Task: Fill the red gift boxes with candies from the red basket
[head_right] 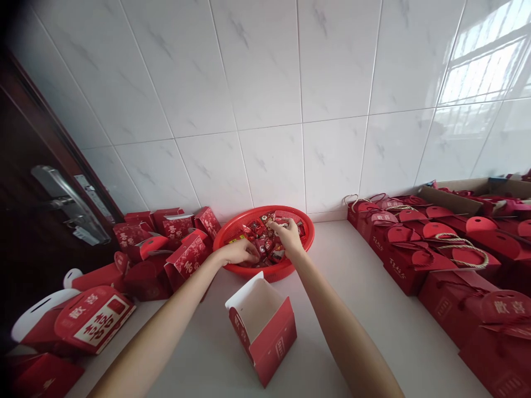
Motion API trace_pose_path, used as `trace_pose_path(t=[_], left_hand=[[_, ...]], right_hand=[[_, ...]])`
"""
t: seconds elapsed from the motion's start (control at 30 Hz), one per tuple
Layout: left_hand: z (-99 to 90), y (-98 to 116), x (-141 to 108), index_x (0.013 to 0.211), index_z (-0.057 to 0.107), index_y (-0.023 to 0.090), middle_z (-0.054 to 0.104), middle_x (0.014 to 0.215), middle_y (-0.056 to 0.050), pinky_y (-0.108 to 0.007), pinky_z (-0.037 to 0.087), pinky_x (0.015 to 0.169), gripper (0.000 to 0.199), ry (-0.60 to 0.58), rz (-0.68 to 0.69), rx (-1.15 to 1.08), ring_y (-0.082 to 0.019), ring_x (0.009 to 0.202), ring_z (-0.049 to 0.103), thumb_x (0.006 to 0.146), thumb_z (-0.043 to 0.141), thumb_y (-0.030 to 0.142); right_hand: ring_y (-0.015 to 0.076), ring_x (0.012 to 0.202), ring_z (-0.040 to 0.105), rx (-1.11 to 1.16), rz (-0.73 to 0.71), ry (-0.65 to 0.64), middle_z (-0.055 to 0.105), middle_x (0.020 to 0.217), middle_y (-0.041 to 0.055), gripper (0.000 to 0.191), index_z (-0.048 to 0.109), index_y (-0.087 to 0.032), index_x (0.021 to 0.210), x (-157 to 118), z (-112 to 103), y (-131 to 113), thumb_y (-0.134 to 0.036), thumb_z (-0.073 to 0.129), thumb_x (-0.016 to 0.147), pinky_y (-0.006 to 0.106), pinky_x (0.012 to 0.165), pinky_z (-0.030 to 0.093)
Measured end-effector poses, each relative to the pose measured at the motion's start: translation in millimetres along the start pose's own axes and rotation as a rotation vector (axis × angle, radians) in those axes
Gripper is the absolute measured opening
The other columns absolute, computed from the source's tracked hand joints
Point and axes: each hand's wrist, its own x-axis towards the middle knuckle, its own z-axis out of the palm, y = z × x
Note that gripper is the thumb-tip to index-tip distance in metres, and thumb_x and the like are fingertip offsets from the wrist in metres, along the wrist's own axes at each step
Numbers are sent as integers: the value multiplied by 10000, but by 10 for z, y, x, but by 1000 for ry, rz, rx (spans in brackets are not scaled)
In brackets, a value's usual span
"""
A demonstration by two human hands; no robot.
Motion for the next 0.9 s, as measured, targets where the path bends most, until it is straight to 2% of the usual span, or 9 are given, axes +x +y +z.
trace_pose_path(t=[0.03,0.13,0.3,0.37,0.47,0.53,0.7,0.8,0.9], left_hand=[[-9,11,-15,568,747,201,720,599,-34,-305,543,593,70,14,7,-62,-206,559,655,520,795,186],[-49,27,-50,735,776,180,765,777,-67,-341,594,684,152,65,32,-244,-219,689,711,664,786,314],[-106,-2,-74,883,760,165,756,821,-73,-309,601,731,208,143,67,-434,-167,683,717,782,762,346],[-109,-16,-84,955,751,162,747,825,-62,-282,588,698,240,165,84,-473,-155,663,717,804,754,348],[-100,-27,-110,1057,731,172,733,825,-32,-246,548,620,312,208,125,-515,-137,611,700,809,753,360],[-90,-26,-137,1076,719,178,734,851,-20,-246,540,625,343,239,160,-541,-130,609,693,798,762,372],[-59,-4,-216,1030,694,171,751,947,-44,-314,573,800,372,268,224,-595,-172,772,735,747,805,385],[-43,12,-250,987,692,167,753,932,-44,-356,578,856,419,265,257,-639,-194,809,742,673,858,388],[-33,13,-265,932,697,159,756,891,-40,-382,576,888,463,270,290,-668,-208,817,742,604,889,423]], right_hand=[[134,632,615,-1,4,-1,653,870,15,353,566,-221,969,-4,1,-6,-331,788,718,232,468,509],[132,614,607,-7,18,-19,663,876,25,339,575,-216,962,-21,1,-25,-338,784,724,233,451,504],[143,614,622,-13,23,-59,693,883,37,310,602,-209,930,-39,3,-39,-343,784,718,249,464,518],[144,607,627,-15,26,-69,692,848,31,303,608,-206,920,-38,4,-38,-334,788,714,250,474,523],[152,580,631,-21,50,-78,680,810,23,316,607,-206,925,-32,7,-31,-330,798,706,261,459,523],[157,567,635,-23,66,-90,679,831,27,331,604,-206,938,-24,8,-19,-335,800,703,271,436,523],[163,669,670,1,55,-149,674,879,28,303,603,-204,924,-13,17,23,-304,792,710,273,504,587],[174,718,678,30,72,-194,667,832,17,296,604,-207,921,-16,17,29,-287,794,709,298,578,621],[182,733,683,56,61,-170,696,883,41,282,628,-205,929,-10,-5,13,-294,783,712,289,572,611]])
